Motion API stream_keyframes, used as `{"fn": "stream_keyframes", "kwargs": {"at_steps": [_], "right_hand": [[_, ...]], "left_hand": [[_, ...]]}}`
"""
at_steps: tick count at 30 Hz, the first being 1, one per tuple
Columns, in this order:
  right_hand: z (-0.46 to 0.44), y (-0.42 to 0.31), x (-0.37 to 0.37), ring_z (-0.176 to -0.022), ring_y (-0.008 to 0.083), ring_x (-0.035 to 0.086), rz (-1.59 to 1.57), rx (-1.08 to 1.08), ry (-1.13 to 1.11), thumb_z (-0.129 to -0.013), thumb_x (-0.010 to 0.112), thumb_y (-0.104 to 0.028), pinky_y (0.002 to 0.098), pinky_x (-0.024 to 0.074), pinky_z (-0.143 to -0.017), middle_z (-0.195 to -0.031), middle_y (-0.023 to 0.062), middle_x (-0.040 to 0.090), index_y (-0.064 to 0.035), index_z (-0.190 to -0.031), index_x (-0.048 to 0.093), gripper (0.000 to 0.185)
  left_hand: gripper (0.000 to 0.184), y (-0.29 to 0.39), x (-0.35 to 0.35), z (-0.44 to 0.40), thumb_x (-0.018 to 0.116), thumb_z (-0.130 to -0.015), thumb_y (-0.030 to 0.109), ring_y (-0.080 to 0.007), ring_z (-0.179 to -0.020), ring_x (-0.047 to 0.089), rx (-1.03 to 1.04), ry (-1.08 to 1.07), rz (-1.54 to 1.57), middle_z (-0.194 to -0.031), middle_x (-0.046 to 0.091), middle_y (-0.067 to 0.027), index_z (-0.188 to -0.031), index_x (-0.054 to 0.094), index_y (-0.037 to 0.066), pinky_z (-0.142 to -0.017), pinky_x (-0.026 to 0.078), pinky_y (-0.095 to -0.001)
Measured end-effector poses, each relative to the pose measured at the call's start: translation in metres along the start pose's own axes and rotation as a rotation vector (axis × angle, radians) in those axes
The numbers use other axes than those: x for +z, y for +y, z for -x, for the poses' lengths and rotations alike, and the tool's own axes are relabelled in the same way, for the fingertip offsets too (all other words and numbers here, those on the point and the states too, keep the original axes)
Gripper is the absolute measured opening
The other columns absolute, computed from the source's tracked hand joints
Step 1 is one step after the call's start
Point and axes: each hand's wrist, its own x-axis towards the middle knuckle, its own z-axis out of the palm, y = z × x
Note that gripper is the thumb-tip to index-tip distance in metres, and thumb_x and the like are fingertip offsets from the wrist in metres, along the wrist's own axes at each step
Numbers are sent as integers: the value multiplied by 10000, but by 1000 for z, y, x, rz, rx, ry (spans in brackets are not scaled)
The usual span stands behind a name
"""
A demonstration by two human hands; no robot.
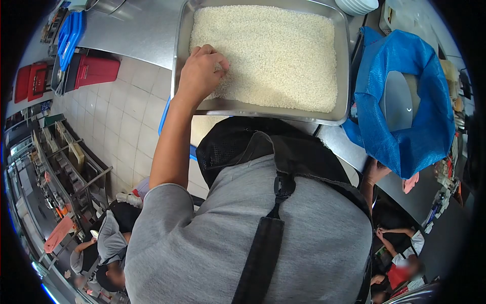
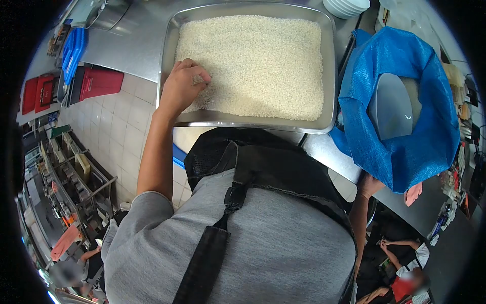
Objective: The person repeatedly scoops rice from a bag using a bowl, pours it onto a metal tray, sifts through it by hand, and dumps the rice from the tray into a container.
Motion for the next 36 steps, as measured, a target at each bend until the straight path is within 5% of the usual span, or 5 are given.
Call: {"fn": "stream_keyframes", "kwargs": {"at_steps": [16,19,27,31,36], "right_hand": [[3,14,0,-1049,327,638,7,-29,21,-862,721,-250,419,456,-952,-1138,198,681,66,-1120,656,414],[3,21,-1,-1239,345,500,-149,151,-61,-792,801,-253,438,328,-1095,-1346,238,504,89,-1309,485,695],[3,17,-1,-1063,310,632,44,-36,7,-872,709,-259,408,450,-963,-1151,191,677,64,-1127,654,415],[2,12,-2,-1205,326,524,-134,183,-68,-773,817,-263,433,356,-1072,-1324,221,518,84,-1307,483,718],[1,5,-2,-1191,312,535,-117,147,-74,-770,814,-256,420,369,-1061,-1314,213,527,82,-1301,486,710]], "left_hand": [[146,-13,0,-4,732,-740,57,-303,-1040,580,18,31,-66,-1014,639,-88,-872,735,118,-922,474,-386],[126,-13,-1,-5,714,-749,57,-299,-1020,581,38,38,-65,-997,643,-84,-855,738,121,-913,477,-385],[116,-7,-1,-5,685,-765,39,-274,-1010,581,52,-25,-59,-956,643,-64,-813,737,131,-897,482,-382],[107,-8,-2,-6,692,-772,50,-273,-1018,579,50,-14,-48,-960,642,-62,-825,739,130,-899,479,-382],[96,-6,3,-7,699,-797,72,-284,-1013,579,52,24,-42,-959,640,-68,-855,748,130,-915,472,-385]]}}
